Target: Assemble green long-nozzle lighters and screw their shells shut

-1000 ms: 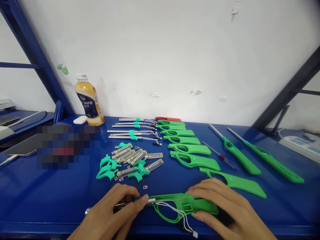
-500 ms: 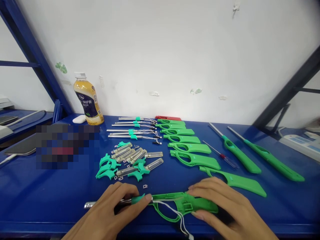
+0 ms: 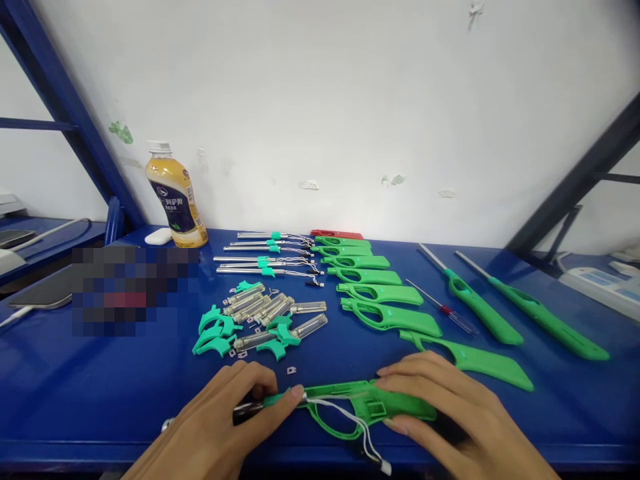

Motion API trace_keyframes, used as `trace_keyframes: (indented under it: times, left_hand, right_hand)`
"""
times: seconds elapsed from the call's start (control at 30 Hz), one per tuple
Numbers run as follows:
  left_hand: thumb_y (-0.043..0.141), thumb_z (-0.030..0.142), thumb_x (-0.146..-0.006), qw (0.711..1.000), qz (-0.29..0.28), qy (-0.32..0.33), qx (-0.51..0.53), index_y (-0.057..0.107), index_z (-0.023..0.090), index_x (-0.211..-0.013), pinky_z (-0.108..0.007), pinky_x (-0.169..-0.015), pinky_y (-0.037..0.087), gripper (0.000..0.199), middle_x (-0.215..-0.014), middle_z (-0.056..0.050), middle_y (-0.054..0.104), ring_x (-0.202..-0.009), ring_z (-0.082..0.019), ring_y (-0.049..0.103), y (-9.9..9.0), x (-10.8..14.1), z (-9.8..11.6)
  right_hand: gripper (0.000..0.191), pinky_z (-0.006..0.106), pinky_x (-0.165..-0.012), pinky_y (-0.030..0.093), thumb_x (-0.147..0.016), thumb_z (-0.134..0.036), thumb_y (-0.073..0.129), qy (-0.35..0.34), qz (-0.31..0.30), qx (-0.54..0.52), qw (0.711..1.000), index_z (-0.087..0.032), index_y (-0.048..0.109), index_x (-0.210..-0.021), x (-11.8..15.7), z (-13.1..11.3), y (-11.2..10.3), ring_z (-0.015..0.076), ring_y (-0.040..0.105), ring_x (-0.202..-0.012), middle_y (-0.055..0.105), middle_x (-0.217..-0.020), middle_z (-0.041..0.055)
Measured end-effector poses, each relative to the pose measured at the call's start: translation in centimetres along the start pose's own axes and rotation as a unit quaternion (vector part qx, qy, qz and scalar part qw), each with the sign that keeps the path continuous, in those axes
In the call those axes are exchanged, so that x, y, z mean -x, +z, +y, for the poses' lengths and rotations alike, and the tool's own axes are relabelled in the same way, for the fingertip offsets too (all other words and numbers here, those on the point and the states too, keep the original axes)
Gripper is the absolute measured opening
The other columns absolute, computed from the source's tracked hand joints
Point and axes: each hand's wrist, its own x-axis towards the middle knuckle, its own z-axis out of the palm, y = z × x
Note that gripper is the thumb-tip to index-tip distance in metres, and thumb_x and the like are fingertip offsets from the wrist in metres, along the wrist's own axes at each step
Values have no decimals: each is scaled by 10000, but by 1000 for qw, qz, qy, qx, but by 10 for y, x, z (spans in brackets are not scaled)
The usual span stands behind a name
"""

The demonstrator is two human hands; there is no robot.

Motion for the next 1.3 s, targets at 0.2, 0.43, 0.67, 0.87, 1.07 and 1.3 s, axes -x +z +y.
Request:
trace_keyframes:
  times: [0.2,0.43,0.67,0.87,1.07,1.3]
  left_hand:
    - [475,21,-908,999,-17,-7,46,611,397,-1561,-179,-930,595,766,-1222,-43,707,-989,-132,754,-1,-4,3]
    - [494,74,-964,994,-44,-48,87,525,456,-1628,-240,-915,624,766,-1240,-42,699,-995,-166,735,-12,-8,10]
    - [575,91,-919,994,-63,-70,48,563,481,-1595,-231,-897,639,780,-1215,-25,734,-952,-175,748,-6,-6,11]
    - [540,124,-973,996,-49,-21,74,581,419,-1587,-233,-914,627,682,-1223,-46,713,-979,-157,756,-11,-15,8]
    - [422,115,-1046,999,26,-20,-9,547,376,-1616,-163,-900,628,639,-1298,-42,769,-1085,-155,798,-1,-11,9]
    - [470,364,-1169,998,19,-44,-38,648,355,-1464,-199,-1034,602,345,-1371,-16,740,-1213,-168,773,0,-7,9]
  right_hand:
    - [280,261,-990,659,-1045,-521,734,4,-5,5,1000,-368,785,-1274,2,1,2,179,831,-1074,855,-1197,-36]
    - [295,258,-956,673,-1039,-529,735,15,-6,-7,1000,-376,805,-1282,1,-1,0,190,837,-1054,858,-1177,-17]
    - [298,299,-1010,666,-1058,-511,710,31,-26,-9,999,-384,796,-1314,6,3,2,211,824,-1112,843,-1235,-2]
    - [275,284,-1006,661,-1075,-500,689,32,-27,-5,999,-387,790,-1306,7,2,1,196,814,-1135,837,-1240,-11]
    - [272,293,-1000,665,-1078,-487,687,30,-31,-3,999,-381,796,-1302,5,0,0,204,827,-1107,841,-1234,3]
    - [395,287,-886,706,-1071,-651,598,-21,3,8,1000,-347,831,-1166,-1,-5,-10,232,852,-1068,862,-1220,13]
